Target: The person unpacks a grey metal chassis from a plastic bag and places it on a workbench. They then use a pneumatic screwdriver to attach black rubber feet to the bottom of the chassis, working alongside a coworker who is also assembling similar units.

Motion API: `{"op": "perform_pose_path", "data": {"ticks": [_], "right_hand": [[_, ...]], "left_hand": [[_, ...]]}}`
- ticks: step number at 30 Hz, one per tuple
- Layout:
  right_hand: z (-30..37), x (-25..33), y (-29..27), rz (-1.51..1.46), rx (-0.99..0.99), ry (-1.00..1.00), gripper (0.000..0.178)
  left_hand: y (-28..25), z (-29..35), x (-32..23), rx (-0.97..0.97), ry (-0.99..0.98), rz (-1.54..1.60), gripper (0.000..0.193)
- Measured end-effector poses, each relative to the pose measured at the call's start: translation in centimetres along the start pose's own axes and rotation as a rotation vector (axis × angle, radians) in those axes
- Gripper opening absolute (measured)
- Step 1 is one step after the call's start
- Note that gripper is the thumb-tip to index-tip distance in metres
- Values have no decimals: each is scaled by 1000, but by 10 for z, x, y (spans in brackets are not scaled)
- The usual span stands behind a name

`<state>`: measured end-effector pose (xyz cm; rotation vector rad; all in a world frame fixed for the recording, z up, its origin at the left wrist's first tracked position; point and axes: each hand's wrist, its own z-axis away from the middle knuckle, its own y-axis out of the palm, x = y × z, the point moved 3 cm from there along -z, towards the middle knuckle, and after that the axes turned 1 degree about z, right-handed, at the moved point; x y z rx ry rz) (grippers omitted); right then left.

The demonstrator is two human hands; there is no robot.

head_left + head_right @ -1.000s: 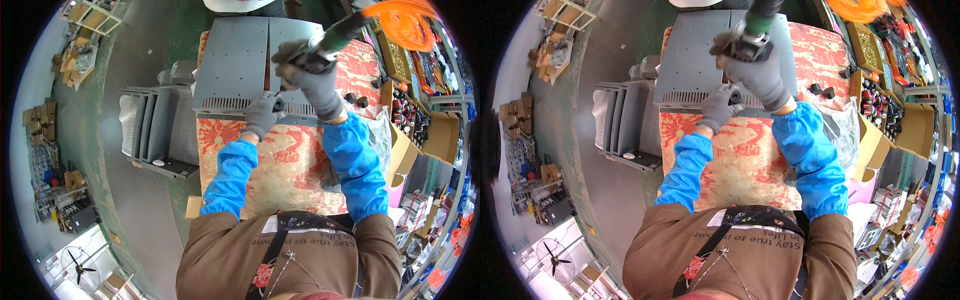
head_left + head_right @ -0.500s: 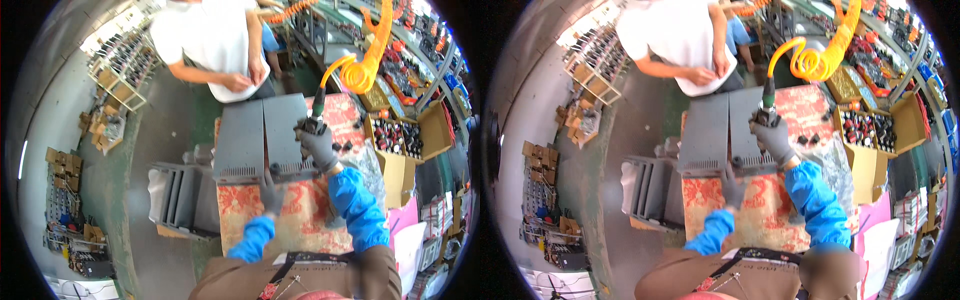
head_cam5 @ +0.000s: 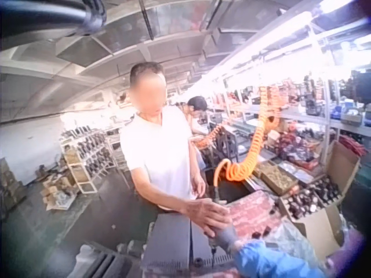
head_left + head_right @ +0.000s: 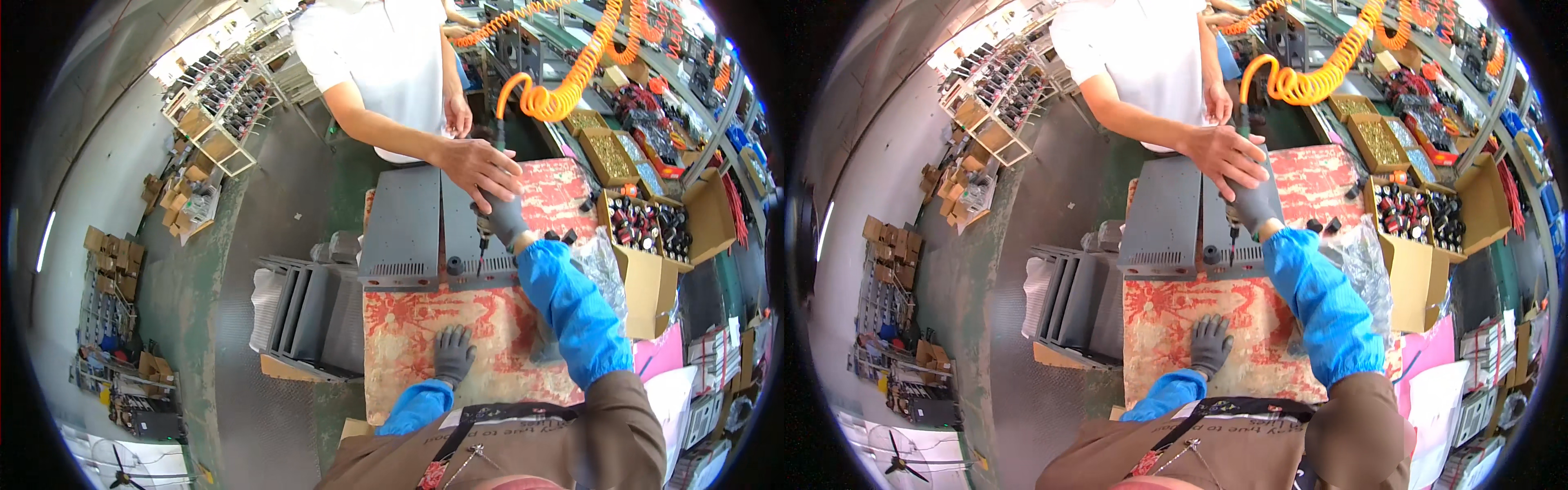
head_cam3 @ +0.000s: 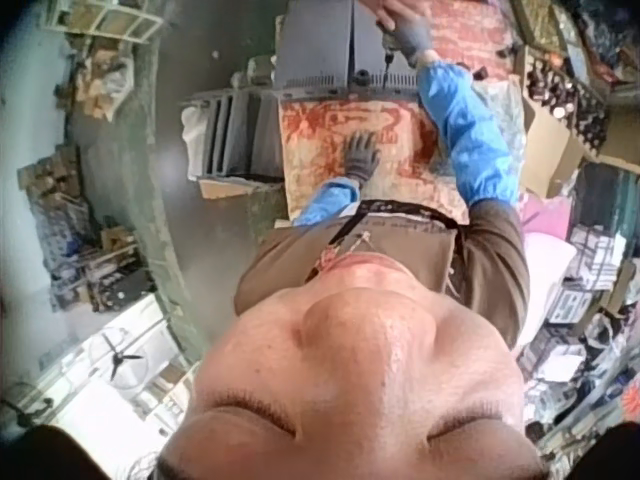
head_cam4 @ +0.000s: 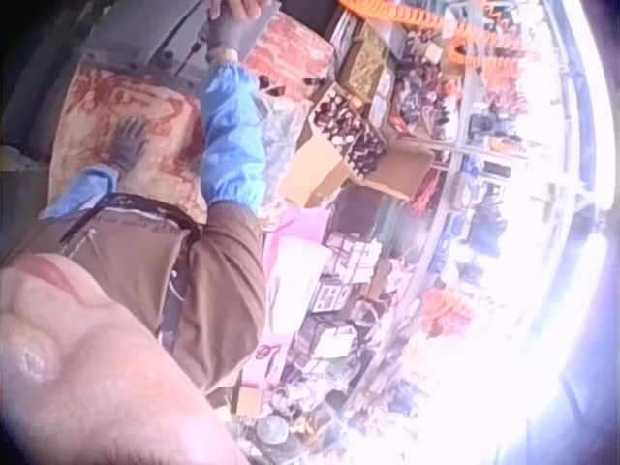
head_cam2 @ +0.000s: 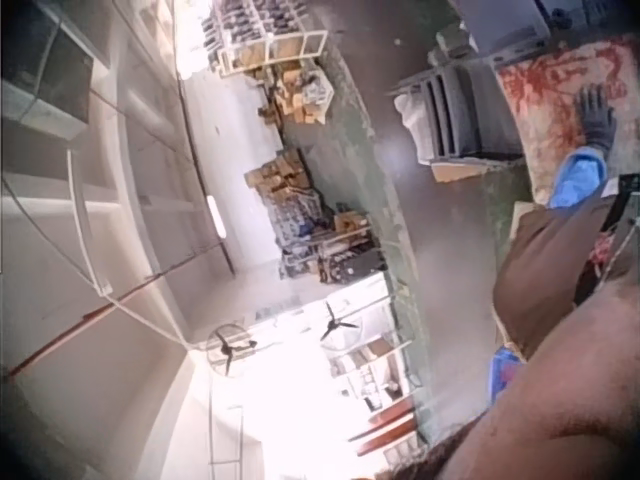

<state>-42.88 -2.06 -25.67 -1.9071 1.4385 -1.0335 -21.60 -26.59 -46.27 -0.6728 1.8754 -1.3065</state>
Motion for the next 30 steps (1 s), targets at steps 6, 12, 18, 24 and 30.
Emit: {"op": "perform_pose_path", "data": {"ticks": [6, 12, 18, 24, 30], "right_hand": [[7, 5, 19, -116, 519, 241, 25], [-36, 19, -27, -237, 477, 294, 32], [-8, 39, -36, -764, 92, 336, 45], [216, 76, -90, -865, 1076, -21, 54], [421, 37, -232, -915, 471, 1104, 40]], "left_hand": [[-1, 3, -6, 32, -11, 8, 52], [-3, -12, -11, 14, 33, 54, 48], [-4, -8, -7, 15, 36, -20, 49], [15, 2, 3, 20, 28, -78, 52], [9, 3, -4, 46, 29, -123, 52]]}}
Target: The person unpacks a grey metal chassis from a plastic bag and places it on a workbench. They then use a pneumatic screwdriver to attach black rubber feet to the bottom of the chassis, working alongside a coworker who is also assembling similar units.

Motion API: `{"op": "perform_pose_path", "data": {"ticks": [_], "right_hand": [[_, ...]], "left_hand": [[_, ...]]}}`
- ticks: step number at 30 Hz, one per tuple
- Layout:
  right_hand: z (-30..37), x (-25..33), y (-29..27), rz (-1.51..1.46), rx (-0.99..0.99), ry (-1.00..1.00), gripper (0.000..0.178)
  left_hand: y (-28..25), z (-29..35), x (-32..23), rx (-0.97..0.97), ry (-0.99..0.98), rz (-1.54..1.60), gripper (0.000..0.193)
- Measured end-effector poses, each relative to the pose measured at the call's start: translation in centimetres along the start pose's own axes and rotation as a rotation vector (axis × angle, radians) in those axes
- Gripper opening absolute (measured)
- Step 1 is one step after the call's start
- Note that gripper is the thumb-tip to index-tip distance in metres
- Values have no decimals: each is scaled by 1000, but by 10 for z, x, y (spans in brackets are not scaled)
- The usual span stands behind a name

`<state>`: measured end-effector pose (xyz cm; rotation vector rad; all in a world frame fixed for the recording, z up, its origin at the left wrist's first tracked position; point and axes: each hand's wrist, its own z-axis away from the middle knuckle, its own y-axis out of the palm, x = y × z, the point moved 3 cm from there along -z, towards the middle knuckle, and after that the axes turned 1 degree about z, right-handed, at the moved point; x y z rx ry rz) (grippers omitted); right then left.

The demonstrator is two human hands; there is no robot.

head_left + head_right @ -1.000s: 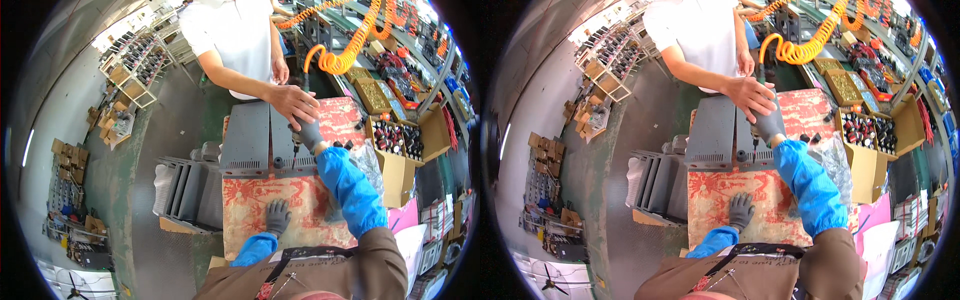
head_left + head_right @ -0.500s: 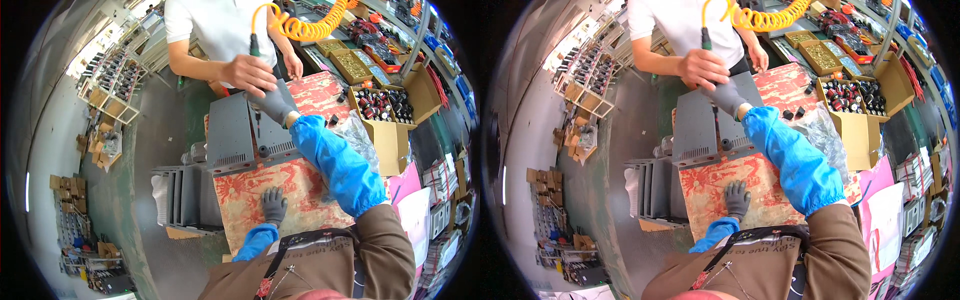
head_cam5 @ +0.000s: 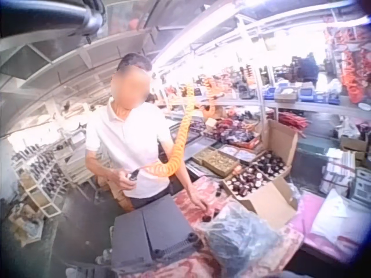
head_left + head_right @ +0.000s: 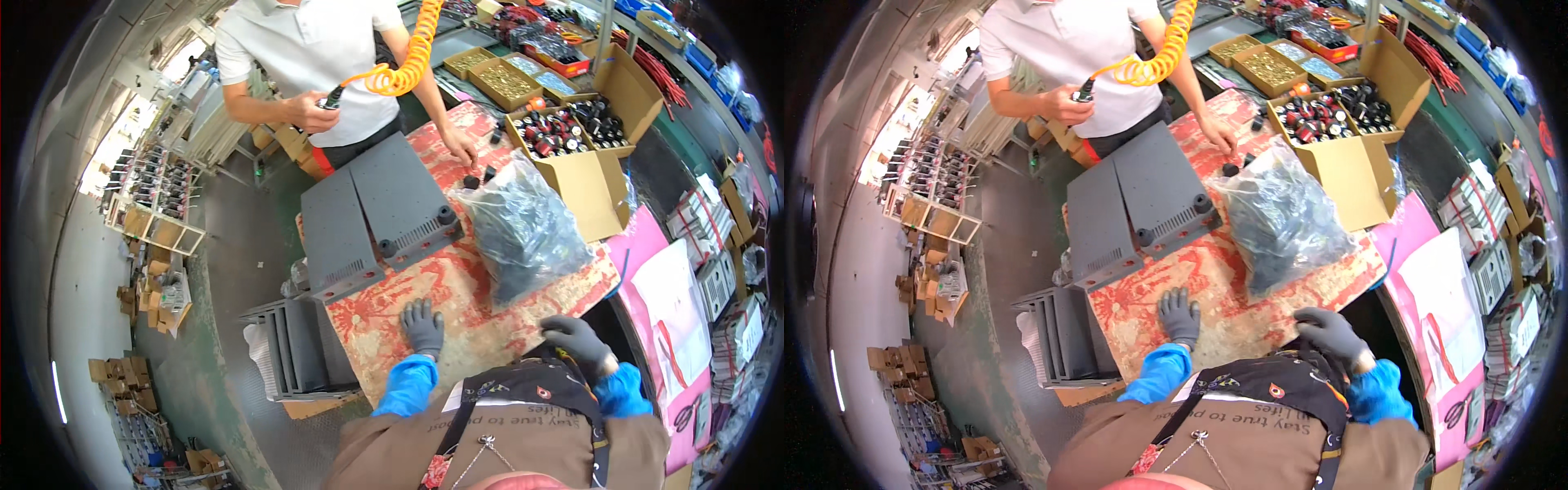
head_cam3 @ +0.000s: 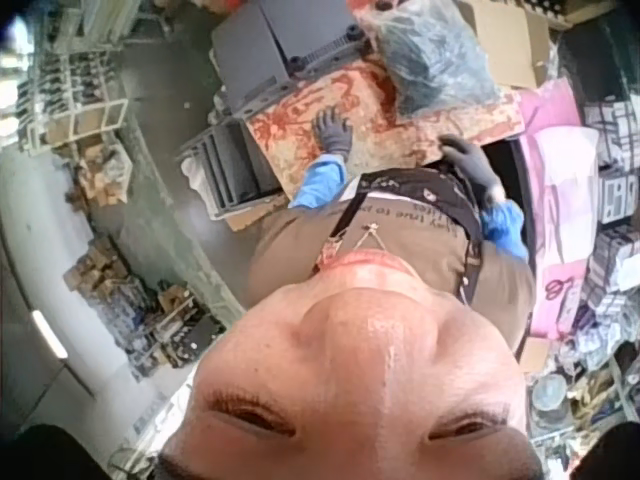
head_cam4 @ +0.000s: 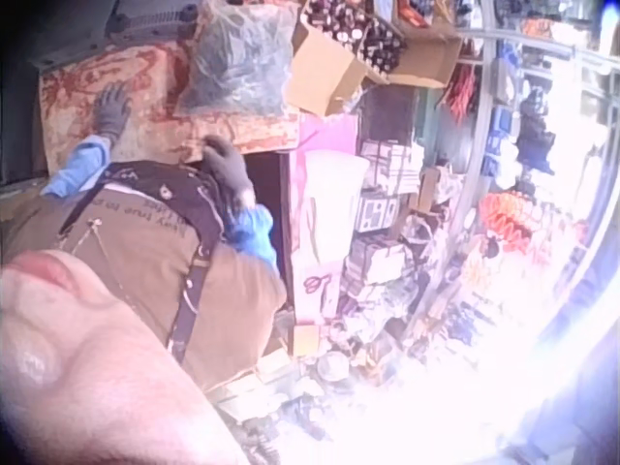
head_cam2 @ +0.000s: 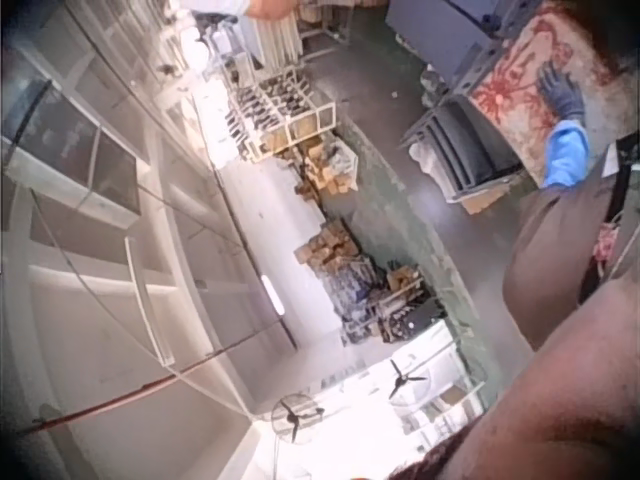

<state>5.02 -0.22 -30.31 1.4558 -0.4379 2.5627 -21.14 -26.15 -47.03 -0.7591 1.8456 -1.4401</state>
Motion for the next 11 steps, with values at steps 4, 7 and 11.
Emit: {"op": "perform_pose_path", "data": {"ticks": [4, 7, 11], "right_hand": [[82, -21, -38, -109, -565, -14, 31], [110, -20, -32, -400, -676, 24, 30], [124, -55, -20, -227, -576, 42, 34]], "left_hand": [[-1, 0, -4, -2, 14, 21, 51], [1, -2, -2, -28, 37, 28, 50], [19, -1, 3, -28, 56, 15, 55]]}}
